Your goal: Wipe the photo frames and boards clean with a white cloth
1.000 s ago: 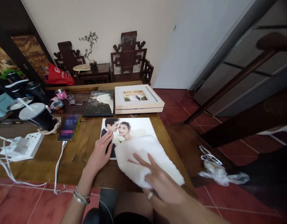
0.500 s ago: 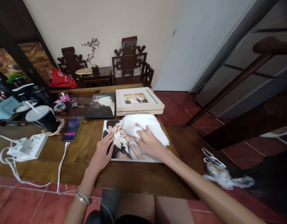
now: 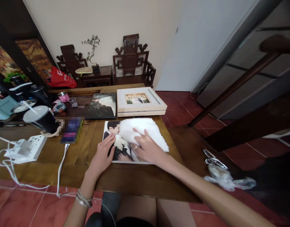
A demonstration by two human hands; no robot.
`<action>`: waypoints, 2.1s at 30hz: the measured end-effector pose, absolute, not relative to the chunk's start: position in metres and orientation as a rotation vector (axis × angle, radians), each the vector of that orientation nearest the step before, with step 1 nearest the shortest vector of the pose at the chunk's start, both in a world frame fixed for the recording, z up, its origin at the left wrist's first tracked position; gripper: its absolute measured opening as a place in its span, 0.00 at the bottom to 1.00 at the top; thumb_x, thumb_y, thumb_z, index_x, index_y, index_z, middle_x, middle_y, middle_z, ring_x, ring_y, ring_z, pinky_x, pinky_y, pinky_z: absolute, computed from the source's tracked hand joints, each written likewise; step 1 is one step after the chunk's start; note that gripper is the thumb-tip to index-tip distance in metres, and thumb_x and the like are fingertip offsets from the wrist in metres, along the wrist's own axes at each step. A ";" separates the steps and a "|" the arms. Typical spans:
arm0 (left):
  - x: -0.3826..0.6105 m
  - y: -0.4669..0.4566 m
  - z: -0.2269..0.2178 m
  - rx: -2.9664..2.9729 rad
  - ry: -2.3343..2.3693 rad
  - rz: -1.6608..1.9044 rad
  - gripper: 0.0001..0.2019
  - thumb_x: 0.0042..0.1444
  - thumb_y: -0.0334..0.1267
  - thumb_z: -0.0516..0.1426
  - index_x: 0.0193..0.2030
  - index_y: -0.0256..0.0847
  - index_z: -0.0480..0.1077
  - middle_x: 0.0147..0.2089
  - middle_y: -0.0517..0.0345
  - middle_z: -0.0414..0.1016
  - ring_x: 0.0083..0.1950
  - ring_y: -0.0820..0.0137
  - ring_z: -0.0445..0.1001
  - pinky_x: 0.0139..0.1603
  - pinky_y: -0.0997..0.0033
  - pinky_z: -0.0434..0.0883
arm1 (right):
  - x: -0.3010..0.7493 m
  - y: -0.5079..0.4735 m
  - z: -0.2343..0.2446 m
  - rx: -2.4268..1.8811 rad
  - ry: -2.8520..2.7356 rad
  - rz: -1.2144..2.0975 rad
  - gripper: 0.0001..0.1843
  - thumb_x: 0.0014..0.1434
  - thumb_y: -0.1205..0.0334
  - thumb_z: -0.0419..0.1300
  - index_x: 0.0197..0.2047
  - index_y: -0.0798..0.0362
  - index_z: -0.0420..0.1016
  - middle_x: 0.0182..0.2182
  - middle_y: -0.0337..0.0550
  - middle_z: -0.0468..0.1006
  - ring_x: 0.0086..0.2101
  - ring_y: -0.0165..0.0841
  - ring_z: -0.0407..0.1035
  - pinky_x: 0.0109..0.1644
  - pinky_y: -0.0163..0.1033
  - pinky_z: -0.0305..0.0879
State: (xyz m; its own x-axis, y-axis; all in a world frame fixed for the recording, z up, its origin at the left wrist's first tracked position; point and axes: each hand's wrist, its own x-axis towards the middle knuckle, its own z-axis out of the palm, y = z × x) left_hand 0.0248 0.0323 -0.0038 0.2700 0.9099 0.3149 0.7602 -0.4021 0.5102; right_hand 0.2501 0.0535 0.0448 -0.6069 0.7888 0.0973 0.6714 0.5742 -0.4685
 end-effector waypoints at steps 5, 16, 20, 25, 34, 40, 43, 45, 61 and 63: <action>0.024 0.033 -0.004 2.274 1.543 0.826 0.19 0.66 0.35 0.47 0.63 0.43 0.61 0.67 0.48 0.61 0.69 0.63 0.56 0.65 0.51 0.59 | 0.226 0.109 0.047 -1.359 -2.497 0.465 0.13 0.58 0.69 0.49 0.41 0.62 0.73 0.53 0.66 0.71 0.65 0.53 0.47 0.62 0.69 0.41; 0.029 0.030 0.000 2.263 1.581 0.778 0.22 0.66 0.34 0.44 0.66 0.42 0.55 0.69 0.47 0.56 0.71 0.63 0.53 0.66 0.52 0.58 | 0.249 -0.026 0.038 -1.027 -2.653 0.638 0.08 0.46 0.71 0.55 0.28 0.54 0.74 0.65 0.52 0.57 0.66 0.54 0.38 0.65 0.71 0.31; 0.028 0.030 -0.002 2.278 1.560 0.787 0.21 0.67 0.34 0.44 0.66 0.43 0.57 0.69 0.48 0.58 0.70 0.63 0.54 0.65 0.52 0.58 | 0.259 -0.014 0.038 -1.013 -2.620 0.630 0.08 0.47 0.71 0.54 0.26 0.54 0.73 0.63 0.52 0.63 0.65 0.49 0.45 0.66 0.66 0.35; 0.027 0.031 -0.004 2.249 1.544 0.838 0.21 0.67 0.36 0.43 0.65 0.43 0.58 0.68 0.48 0.59 0.70 0.63 0.56 0.66 0.52 0.58 | 0.244 0.051 0.045 -1.260 -2.556 0.467 0.13 0.56 0.71 0.49 0.35 0.58 0.75 0.56 0.61 0.70 0.65 0.50 0.45 0.64 0.68 0.40; 0.026 0.025 0.010 2.129 1.394 1.176 0.24 0.69 0.43 0.38 0.70 0.43 0.48 0.72 0.54 0.49 0.73 0.65 0.45 0.72 0.57 0.46 | 0.215 0.025 0.040 -0.791 -2.720 0.577 0.07 0.49 0.67 0.56 0.32 0.53 0.75 0.63 0.50 0.62 0.66 0.51 0.41 0.64 0.69 0.27; 0.029 0.027 0.006 2.243 1.506 0.902 0.24 0.69 0.42 0.40 0.70 0.40 0.48 0.72 0.48 0.49 0.73 0.63 0.46 0.68 0.54 0.54 | 0.264 0.002 0.048 -0.794 -2.630 0.724 0.07 0.47 0.71 0.52 0.25 0.52 0.68 0.58 0.54 0.70 0.63 0.44 0.52 0.68 0.57 0.36; 0.032 0.028 0.005 2.351 1.577 0.689 0.22 0.68 0.38 0.43 0.67 0.40 0.55 0.70 0.46 0.55 0.71 0.61 0.52 0.63 0.52 0.60 | 0.280 0.019 0.042 -1.079 -2.523 0.604 0.08 0.52 0.70 0.50 0.25 0.52 0.67 0.57 0.60 0.69 0.63 0.47 0.54 0.66 0.58 0.45; 0.033 0.028 0.006 2.391 1.595 0.656 0.21 0.67 0.36 0.44 0.65 0.40 0.57 0.68 0.45 0.58 0.70 0.61 0.53 0.61 0.52 0.62 | 0.280 0.039 0.039 -1.241 -2.437 0.550 0.10 0.55 0.68 0.48 0.27 0.52 0.67 0.54 0.60 0.72 0.62 0.48 0.55 0.65 0.58 0.46; 0.031 0.029 0.003 2.336 1.565 0.781 0.20 0.64 0.33 0.48 0.63 0.41 0.61 0.65 0.45 0.64 0.68 0.60 0.58 0.62 0.53 0.62 | 0.181 0.103 0.054 -1.262 -2.451 0.648 0.14 0.60 0.66 0.48 0.41 0.56 0.74 0.46 0.53 0.78 0.49 0.45 0.68 0.61 0.50 0.46; 0.031 0.029 0.002 2.335 1.575 0.788 0.21 0.65 0.34 0.47 0.64 0.42 0.59 0.66 0.45 0.61 0.69 0.61 0.57 0.62 0.52 0.62 | 0.206 0.105 0.049 -1.304 -2.431 0.630 0.14 0.61 0.67 0.47 0.38 0.56 0.73 0.41 0.51 0.79 0.45 0.43 0.70 0.62 0.50 0.45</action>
State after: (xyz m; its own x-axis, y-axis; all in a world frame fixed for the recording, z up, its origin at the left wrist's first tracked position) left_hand 0.0310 0.0287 0.0023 0.2835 0.9077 0.3093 0.7918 -0.4036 0.4584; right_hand 0.2063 0.1045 0.0487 -0.5372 0.8411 0.0632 0.7045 0.4887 -0.5146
